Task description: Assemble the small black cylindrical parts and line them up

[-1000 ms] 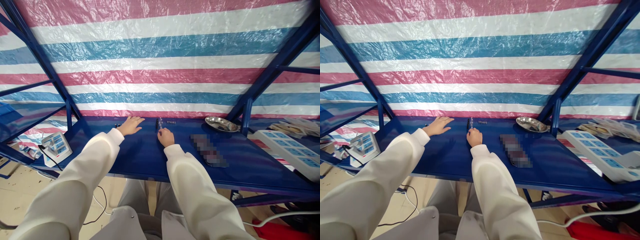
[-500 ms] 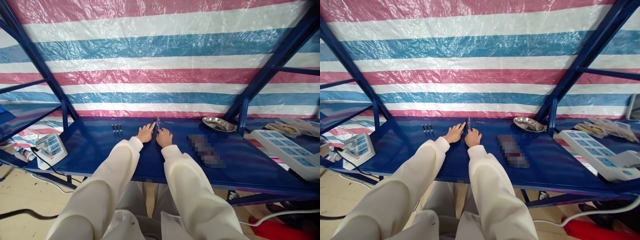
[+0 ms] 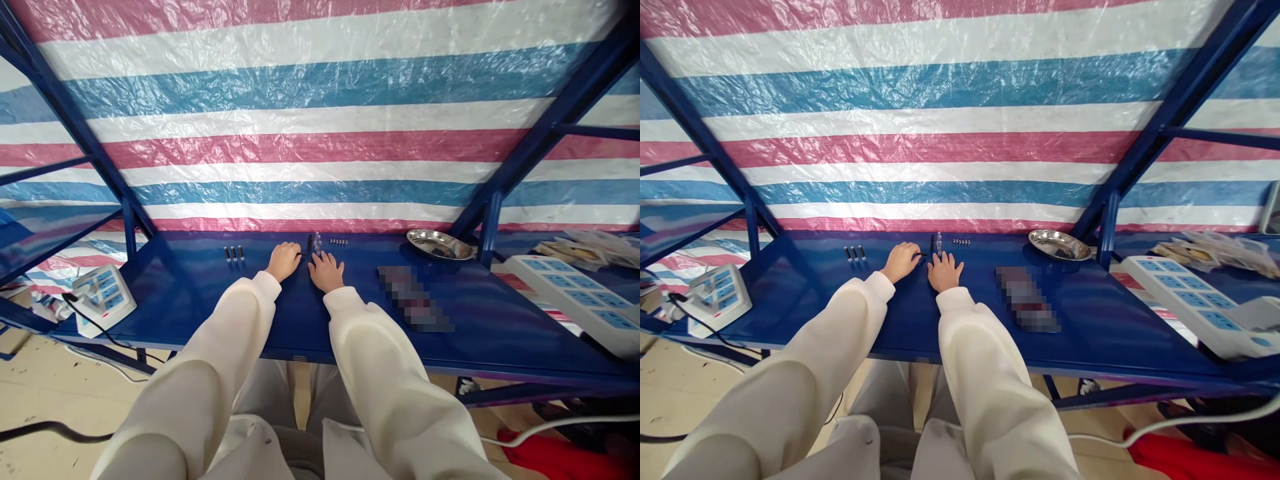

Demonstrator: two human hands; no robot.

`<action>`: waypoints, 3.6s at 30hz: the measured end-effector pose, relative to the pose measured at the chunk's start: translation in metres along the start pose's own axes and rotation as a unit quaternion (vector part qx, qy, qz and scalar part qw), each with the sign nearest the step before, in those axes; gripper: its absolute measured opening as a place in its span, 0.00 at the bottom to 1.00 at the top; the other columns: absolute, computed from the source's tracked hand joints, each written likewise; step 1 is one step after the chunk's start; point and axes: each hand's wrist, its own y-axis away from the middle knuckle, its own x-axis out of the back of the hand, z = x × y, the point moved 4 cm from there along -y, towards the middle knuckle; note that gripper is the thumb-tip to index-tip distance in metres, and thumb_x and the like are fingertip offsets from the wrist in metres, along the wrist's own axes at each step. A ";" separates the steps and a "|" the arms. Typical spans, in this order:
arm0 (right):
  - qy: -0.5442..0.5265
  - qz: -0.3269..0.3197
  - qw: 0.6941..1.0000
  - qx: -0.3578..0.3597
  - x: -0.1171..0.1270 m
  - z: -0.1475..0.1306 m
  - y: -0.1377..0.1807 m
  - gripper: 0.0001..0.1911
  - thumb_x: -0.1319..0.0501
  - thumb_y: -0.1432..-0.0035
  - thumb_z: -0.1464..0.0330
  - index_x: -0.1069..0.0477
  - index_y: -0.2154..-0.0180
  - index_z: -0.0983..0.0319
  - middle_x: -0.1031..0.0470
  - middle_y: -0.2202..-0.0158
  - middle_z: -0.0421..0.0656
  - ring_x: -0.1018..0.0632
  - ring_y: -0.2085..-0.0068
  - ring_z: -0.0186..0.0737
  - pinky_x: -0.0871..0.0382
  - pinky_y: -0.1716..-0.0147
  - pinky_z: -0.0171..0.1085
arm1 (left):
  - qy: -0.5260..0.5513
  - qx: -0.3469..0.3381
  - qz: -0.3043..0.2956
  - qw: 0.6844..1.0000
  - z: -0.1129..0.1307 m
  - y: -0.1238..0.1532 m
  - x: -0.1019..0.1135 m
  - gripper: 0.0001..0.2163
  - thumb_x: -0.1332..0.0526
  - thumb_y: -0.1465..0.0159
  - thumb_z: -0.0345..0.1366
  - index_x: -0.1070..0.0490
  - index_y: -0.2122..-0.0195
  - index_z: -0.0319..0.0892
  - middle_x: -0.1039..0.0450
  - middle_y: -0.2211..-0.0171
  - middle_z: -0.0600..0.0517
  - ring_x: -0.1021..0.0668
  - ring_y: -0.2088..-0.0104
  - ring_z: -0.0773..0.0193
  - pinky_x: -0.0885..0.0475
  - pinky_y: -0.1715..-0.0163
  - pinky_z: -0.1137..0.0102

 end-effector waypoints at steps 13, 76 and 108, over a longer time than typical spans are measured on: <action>0.001 0.015 1.000 0.007 -0.008 0.006 -0.012 0.25 0.57 0.36 0.61 0.43 0.40 0.59 0.46 0.36 0.49 0.47 0.36 0.51 0.55 0.43 0.63 | 0.259 0.160 0.191 0.933 -0.025 0.044 0.008 0.02 0.41 0.42 0.33 0.32 0.71 0.41 0.26 0.70 0.51 0.25 0.69 0.65 0.29 0.62 0.68; -0.562 0.063 0.816 0.121 0.004 -0.005 -0.010 0.17 0.41 0.51 0.52 0.39 0.72 0.59 0.34 0.83 0.34 0.35 0.83 0.29 0.40 0.81 0.33 | 0.590 0.166 0.104 0.783 -0.029 0.038 -0.012 0.13 0.31 0.55 0.39 0.28 0.73 0.37 0.27 0.78 0.52 0.28 0.78 0.70 0.32 0.73 0.72; -0.308 0.109 0.936 0.132 0.008 -0.006 -0.001 0.18 0.57 0.37 0.59 0.34 0.57 0.58 0.28 0.76 0.41 0.26 0.72 0.42 0.35 0.65 0.39 | 0.089 -0.127 0.034 0.987 0.007 0.024 0.056 0.11 0.47 0.37 0.35 0.26 0.64 0.41 0.26 0.66 0.45 0.28 0.62 0.57 0.37 0.59 0.64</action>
